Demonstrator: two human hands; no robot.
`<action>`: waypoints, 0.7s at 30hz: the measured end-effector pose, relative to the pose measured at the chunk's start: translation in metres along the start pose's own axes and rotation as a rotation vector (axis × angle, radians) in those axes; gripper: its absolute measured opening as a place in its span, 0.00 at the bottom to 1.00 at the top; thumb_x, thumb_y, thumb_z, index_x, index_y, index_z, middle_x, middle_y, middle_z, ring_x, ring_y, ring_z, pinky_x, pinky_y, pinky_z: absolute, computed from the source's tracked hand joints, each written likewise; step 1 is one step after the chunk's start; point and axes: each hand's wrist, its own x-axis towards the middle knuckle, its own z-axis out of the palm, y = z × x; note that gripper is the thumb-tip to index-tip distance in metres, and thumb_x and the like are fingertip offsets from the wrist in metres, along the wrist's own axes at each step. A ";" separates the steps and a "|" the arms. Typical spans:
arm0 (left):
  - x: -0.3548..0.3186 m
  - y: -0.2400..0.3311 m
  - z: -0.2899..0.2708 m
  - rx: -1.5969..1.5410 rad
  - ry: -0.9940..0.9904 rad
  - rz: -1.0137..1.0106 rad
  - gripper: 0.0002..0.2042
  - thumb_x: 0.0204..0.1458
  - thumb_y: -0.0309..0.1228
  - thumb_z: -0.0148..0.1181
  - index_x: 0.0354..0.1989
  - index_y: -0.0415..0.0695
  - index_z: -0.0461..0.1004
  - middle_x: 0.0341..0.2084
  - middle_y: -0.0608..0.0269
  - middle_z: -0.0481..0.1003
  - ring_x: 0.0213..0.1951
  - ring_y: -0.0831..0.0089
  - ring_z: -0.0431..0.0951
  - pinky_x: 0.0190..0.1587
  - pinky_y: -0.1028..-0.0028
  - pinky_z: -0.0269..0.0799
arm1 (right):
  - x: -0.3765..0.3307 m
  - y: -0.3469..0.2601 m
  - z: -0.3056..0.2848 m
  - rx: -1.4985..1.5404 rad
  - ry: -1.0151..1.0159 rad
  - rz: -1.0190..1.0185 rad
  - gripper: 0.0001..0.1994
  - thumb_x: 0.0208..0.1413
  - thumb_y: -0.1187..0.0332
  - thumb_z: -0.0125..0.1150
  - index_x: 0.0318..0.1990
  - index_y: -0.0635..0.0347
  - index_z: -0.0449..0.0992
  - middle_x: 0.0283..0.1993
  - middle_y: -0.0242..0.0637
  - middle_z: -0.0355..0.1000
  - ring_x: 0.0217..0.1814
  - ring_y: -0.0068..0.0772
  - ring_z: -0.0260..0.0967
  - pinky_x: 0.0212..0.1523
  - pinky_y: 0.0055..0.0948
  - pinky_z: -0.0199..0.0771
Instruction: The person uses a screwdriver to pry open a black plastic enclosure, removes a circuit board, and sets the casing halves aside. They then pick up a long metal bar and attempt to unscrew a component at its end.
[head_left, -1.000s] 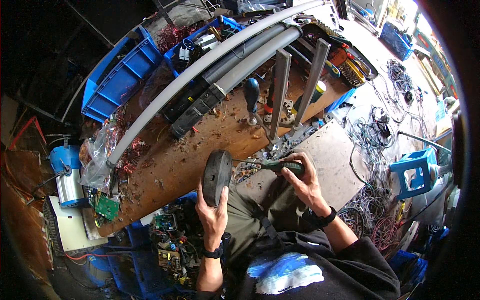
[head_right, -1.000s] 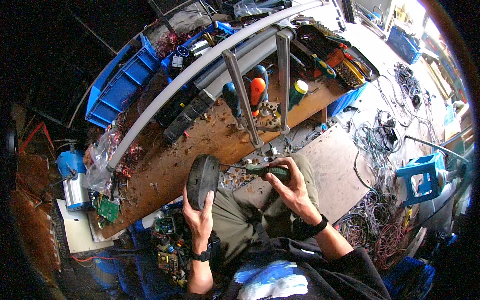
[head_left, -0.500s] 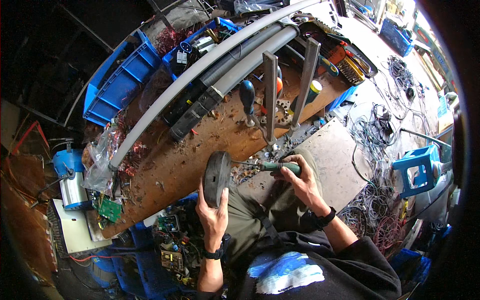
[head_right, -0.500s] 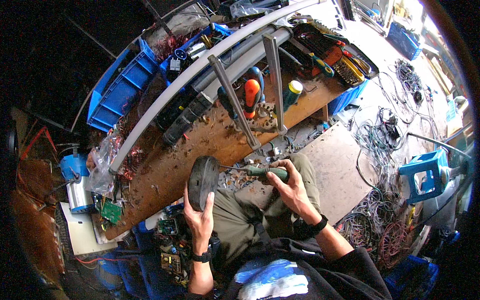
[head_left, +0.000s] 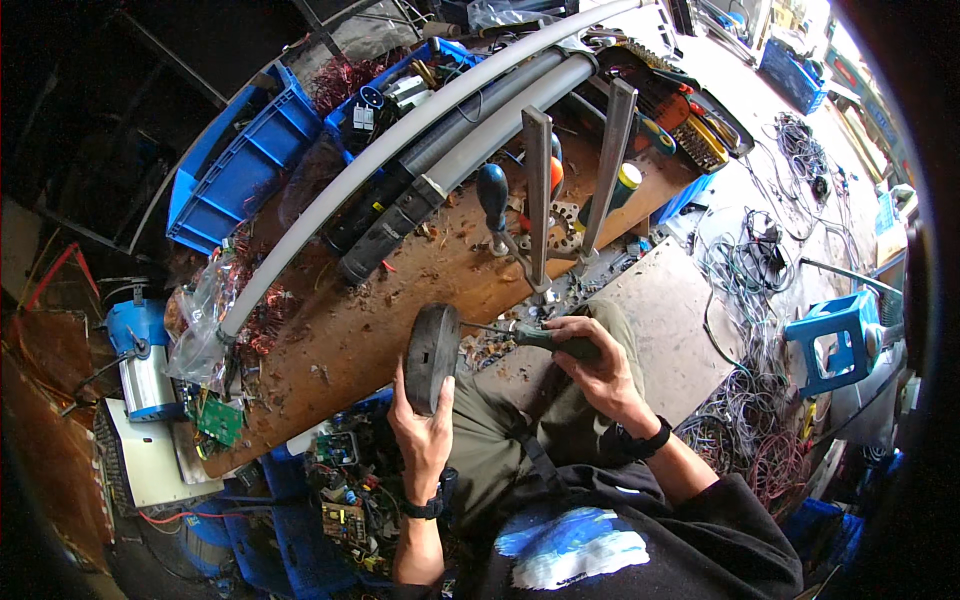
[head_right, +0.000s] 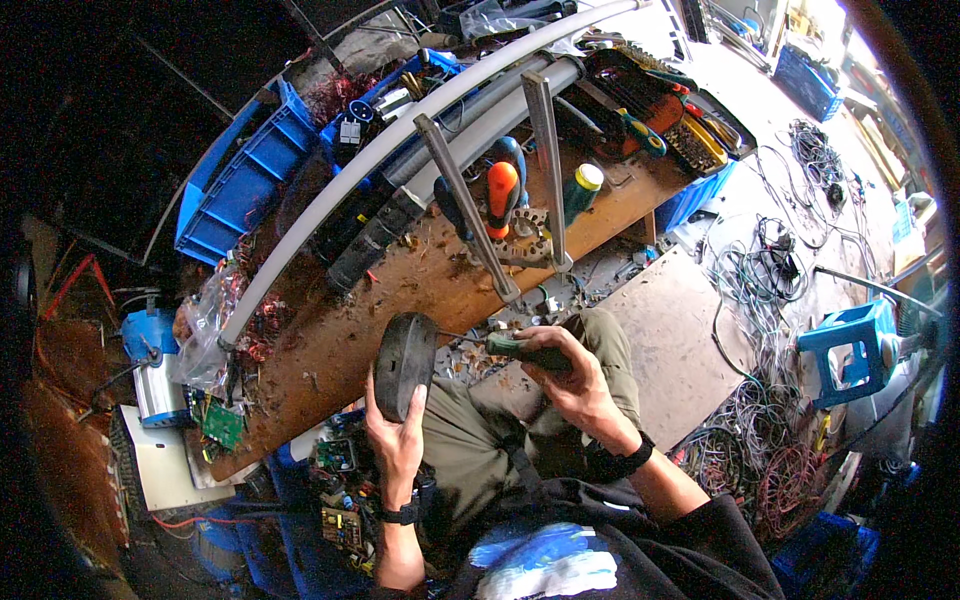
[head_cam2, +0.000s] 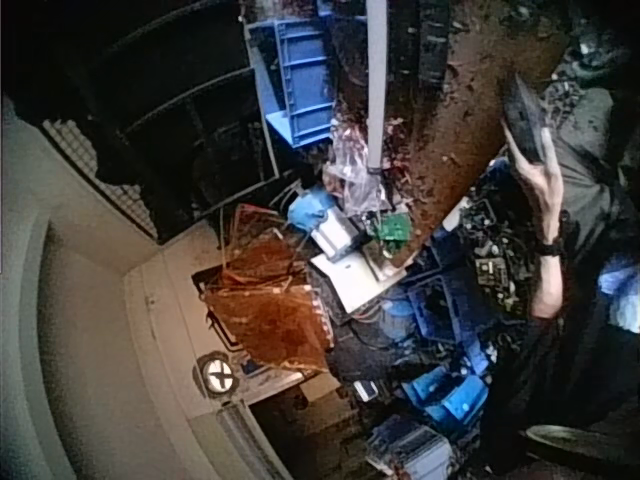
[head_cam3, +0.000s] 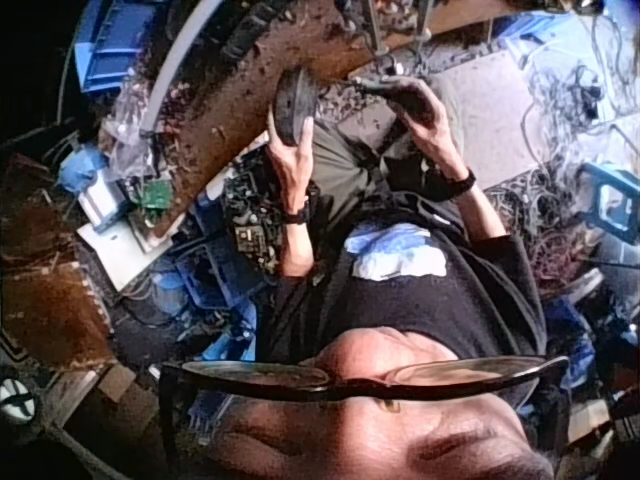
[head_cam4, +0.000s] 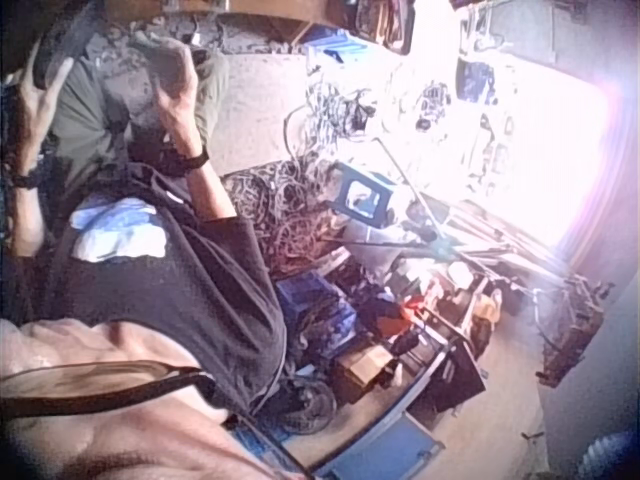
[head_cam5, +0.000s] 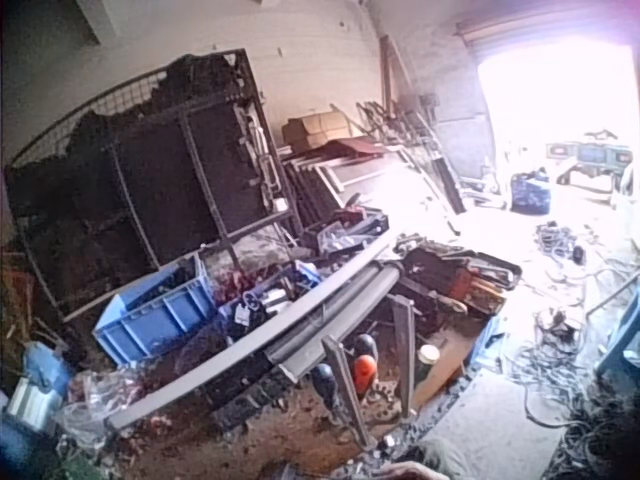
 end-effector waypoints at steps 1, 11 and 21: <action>0.001 0.000 0.000 -0.002 -0.002 0.006 0.32 0.60 0.31 0.71 0.70 0.32 0.66 0.51 0.41 0.82 0.49 0.57 0.84 0.55 0.62 0.78 | 0.000 -0.001 -0.001 -0.023 -0.012 -0.017 0.12 0.65 0.79 0.64 0.54 0.64 0.74 0.62 0.41 0.75 0.68 0.32 0.70 0.68 0.32 0.69; 0.002 0.006 -0.003 0.025 -0.019 0.003 0.32 0.60 0.31 0.71 0.70 0.33 0.65 0.52 0.41 0.81 0.49 0.57 0.84 0.55 0.61 0.78 | -0.001 0.015 0.001 0.334 0.163 0.353 0.16 0.71 0.67 0.63 0.59 0.65 0.72 0.54 0.39 0.78 0.55 0.27 0.78 0.58 0.30 0.82; 0.003 -0.001 -0.002 0.009 -0.020 0.017 0.32 0.60 0.31 0.71 0.70 0.32 0.66 0.52 0.41 0.81 0.50 0.56 0.84 0.56 0.61 0.78 | -0.006 0.011 -0.007 0.087 0.012 0.221 0.17 0.69 0.70 0.66 0.61 0.64 0.72 0.55 0.39 0.78 0.57 0.26 0.76 0.59 0.28 0.77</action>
